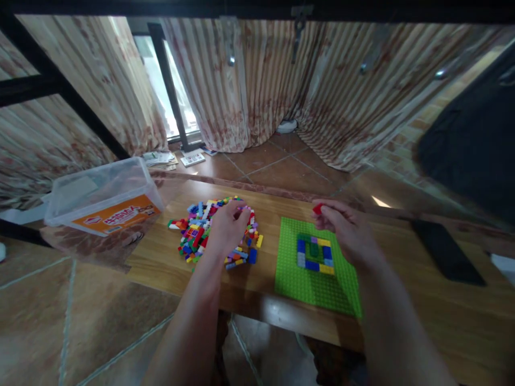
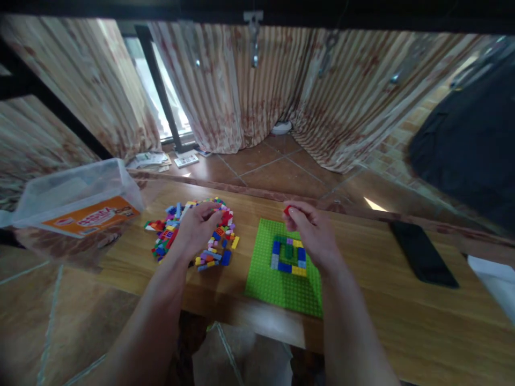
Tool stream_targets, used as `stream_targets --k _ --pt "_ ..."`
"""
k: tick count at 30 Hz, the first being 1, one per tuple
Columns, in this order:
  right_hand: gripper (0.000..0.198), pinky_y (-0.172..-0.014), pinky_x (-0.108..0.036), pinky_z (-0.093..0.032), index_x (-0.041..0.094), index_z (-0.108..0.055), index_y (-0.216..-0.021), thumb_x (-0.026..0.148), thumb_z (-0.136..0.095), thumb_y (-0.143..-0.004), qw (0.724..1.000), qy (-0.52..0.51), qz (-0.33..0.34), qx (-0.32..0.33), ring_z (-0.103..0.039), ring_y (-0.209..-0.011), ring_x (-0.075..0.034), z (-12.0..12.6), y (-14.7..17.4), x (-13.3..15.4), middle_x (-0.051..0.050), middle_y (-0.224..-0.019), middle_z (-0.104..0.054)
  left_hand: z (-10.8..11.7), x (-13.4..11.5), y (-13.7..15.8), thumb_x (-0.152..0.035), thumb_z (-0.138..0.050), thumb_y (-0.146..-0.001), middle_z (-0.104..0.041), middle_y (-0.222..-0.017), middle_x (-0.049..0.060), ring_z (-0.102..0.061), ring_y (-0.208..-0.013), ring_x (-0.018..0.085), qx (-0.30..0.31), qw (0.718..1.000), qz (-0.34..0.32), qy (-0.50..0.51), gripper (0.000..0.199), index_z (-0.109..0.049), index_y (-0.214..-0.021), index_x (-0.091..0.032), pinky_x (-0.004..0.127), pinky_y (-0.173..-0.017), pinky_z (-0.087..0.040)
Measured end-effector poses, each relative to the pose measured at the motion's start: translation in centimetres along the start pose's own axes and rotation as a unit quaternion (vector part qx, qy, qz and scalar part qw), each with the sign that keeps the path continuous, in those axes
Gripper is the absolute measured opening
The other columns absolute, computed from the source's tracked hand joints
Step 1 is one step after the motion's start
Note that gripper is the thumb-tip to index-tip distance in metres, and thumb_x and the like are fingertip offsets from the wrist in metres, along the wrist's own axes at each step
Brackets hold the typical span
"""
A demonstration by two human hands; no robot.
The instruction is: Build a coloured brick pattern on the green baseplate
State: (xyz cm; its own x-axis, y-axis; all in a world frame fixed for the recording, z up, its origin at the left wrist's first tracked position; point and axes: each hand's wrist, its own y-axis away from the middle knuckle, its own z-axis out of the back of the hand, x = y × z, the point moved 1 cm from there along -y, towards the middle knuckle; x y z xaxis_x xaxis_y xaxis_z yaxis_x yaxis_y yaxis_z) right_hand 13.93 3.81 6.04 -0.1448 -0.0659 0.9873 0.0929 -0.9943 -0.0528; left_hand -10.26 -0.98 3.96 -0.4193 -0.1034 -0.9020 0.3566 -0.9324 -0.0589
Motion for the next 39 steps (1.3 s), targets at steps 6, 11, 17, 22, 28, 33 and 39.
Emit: stream_targets --k 6,11,17,22,28,33,39 --pt "0.032 -0.053 -0.027 -0.047 0.017 -0.068 -0.101 0.042 -0.056 -0.085 0.998 0.051 -0.014 0.022 -0.056 -0.056 -0.012 3.2 0.0 -1.0 -0.002 -0.069 -0.065 -1.8 -0.4 0.2 -0.024 -0.053 -0.084 -0.069 -0.069 0.002 -0.061 -0.063 0.015 0.060 0.995 -0.048 -0.069 0.024 -0.069 -0.099 -0.014 0.024 -0.060 -0.047" --pt "0.026 -0.056 -0.027 -0.049 0.018 -0.070 -0.093 0.039 -0.061 -0.081 0.996 0.060 -0.043 0.045 -0.058 -0.059 -0.012 4.5 0.2 -2.0 -0.002 -0.073 -0.065 -3.4 -0.3 0.4 -0.023 -0.055 -0.084 -0.072 -0.078 0.004 -0.064 -0.069 0.016 0.074 0.988 -0.079 -0.106 0.028 -0.068 -0.107 -0.014 0.025 -0.063 -0.049" --pt "0.029 -0.067 -0.032 -0.057 0.020 -0.071 -0.094 0.037 -0.074 -0.071 0.984 -0.041 -0.147 0.086 -0.066 -0.065 -0.014 5.2 0.5 -2.8 -0.001 -0.079 -0.068 -4.6 -0.9 0.5 -0.020 -0.055 -0.085 -0.072 -0.078 0.005 -0.064 -0.067 0.016 0.100 0.982 -0.087 -0.131 0.028 -0.068 -0.108 -0.012 0.027 -0.065 -0.050" --pt "0.033 -0.070 -0.030 -0.055 0.022 -0.071 -0.094 0.030 -0.080 -0.063 0.983 -0.014 -0.138 0.121 -0.066 -0.069 -0.014 6.0 0.5 -3.8 0.000 -0.083 -0.072 -5.1 -1.0 0.4 -0.020 -0.055 -0.085 -0.074 -0.082 0.006 -0.067 -0.073 0.017 0.101 0.979 -0.092 -0.151 0.026 -0.069 -0.106 -0.013 0.028 -0.070 -0.051" --pt "0.025 -0.074 -0.036 -0.055 0.023 -0.069 -0.098 0.032 -0.068 -0.075 0.978 0.126 -0.069 0.148 -0.069 -0.078 -0.021 6.7 0.6 -5.4 -0.003 -0.087 -0.074 -5.6 -0.8 0.3 -0.021 -0.055 -0.086 -0.075 -0.087 0.008 -0.068 -0.077 0.019 0.110 0.975 -0.099 -0.163 0.026 -0.069 -0.106 -0.012 0.031 -0.075 -0.052" --pt "0.025 -0.073 -0.036 -0.052 0.024 -0.072 -0.102 0.037 -0.063 -0.082 0.946 0.283 0.017 0.156 -0.067 -0.078 -0.020 6.6 1.1 -4.9 -0.004 -0.088 -0.072 -5.7 -0.7 0.3 -0.021 -0.055 -0.086 -0.075 -0.092 0.008 -0.069 -0.083 0.020 0.108 0.974 -0.096 -0.173 0.025 -0.069 -0.106 -0.014 0.031 -0.079 -0.052" --pt "0.026 -0.085 -0.039 -0.048 0.029 -0.076 -0.102 0.040 -0.068 -0.080 0.927 0.320 0.064 0.185 -0.062 -0.098 -0.024 6.3 1.5 -5.6 -0.007 -0.112 -0.065 -5.6 -0.8 0.3 -0.021 -0.055 -0.086 -0.075 -0.088 0.007 -0.069 -0.079 0.019 0.104 0.975 -0.095 -0.174 0.024 -0.069 -0.105 -0.014 0.030 -0.075 -0.053"
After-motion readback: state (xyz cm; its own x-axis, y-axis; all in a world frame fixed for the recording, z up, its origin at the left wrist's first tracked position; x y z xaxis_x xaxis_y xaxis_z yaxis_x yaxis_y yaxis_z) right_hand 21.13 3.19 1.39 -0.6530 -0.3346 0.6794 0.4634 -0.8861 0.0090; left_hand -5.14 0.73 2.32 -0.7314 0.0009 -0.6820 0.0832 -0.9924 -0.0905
